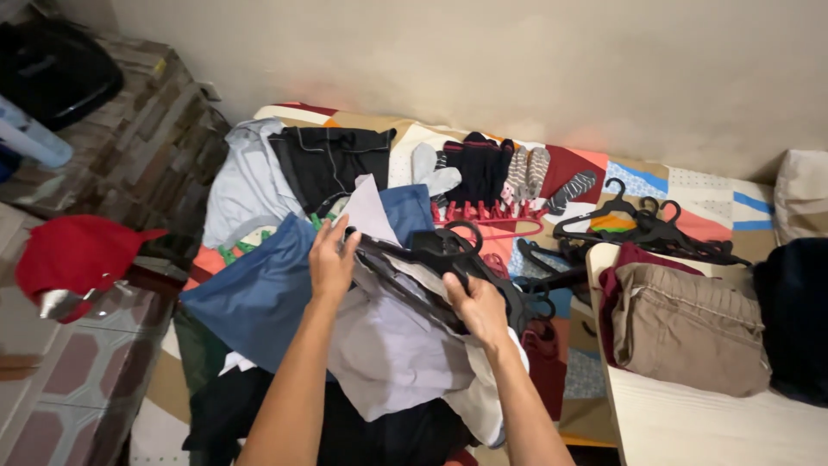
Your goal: Folding various items of clothing and organizing them on a bed.
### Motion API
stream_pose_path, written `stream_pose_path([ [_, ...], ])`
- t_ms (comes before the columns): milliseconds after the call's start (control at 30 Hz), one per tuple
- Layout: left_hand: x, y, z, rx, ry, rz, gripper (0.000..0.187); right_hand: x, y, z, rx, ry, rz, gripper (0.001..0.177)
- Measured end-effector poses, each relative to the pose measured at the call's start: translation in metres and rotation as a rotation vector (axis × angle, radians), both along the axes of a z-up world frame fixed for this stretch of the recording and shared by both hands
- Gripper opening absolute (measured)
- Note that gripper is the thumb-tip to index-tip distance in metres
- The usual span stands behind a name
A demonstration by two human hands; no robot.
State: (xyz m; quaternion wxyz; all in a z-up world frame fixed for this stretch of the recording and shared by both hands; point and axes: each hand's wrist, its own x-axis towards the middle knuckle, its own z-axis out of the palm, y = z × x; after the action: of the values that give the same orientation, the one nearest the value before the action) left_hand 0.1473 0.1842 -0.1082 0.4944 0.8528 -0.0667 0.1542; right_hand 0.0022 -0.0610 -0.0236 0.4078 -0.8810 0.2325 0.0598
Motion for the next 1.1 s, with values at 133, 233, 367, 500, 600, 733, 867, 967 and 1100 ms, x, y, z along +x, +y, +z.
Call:
stream_pose_path([
  [133,0.01,0.005,-0.024,0.055,0.097,0.007,0.032,0.013,-0.009,-0.009,-0.031,-0.049,0.06,0.057],
  [233,0.007,0.003,-0.01,0.361,0.059,0.121,0.023,0.033,-0.019,-0.002,-0.163,-0.136,0.193,0.058],
  [367,0.021,0.014,-0.047,0.167,0.042,0.029,0.025,0.056,-0.024,0.016,-0.192,-0.254,0.255,0.052],
  [500,0.017,0.017,-0.045,0.113,-0.015,0.084,0.029,0.065,-0.027,0.029,-0.004,-0.219,0.307,0.038],
  [600,0.013,0.029,-0.024,0.055,0.288,0.075,0.033,0.074,-0.036,0.006,0.381,-0.2,0.349,0.023],
  [733,0.013,0.045,-0.044,0.172,0.308,0.113,0.034,0.091,-0.041,-0.005,0.601,-0.286,0.413,0.02],
  [867,0.013,0.045,-0.071,0.165,0.25,0.241,0.03,0.088,-0.035,0.016,0.172,-0.258,0.309,0.018],
  [967,0.005,0.046,-0.059,0.049,0.375,0.36,0.028,0.089,-0.037,-0.001,0.346,-0.305,0.264,0.015],
  [1100,0.011,0.05,-0.107,-0.844,0.527,0.266,0.028,0.089,-0.044,-0.014,0.454,-0.327,0.21,0.021],
])
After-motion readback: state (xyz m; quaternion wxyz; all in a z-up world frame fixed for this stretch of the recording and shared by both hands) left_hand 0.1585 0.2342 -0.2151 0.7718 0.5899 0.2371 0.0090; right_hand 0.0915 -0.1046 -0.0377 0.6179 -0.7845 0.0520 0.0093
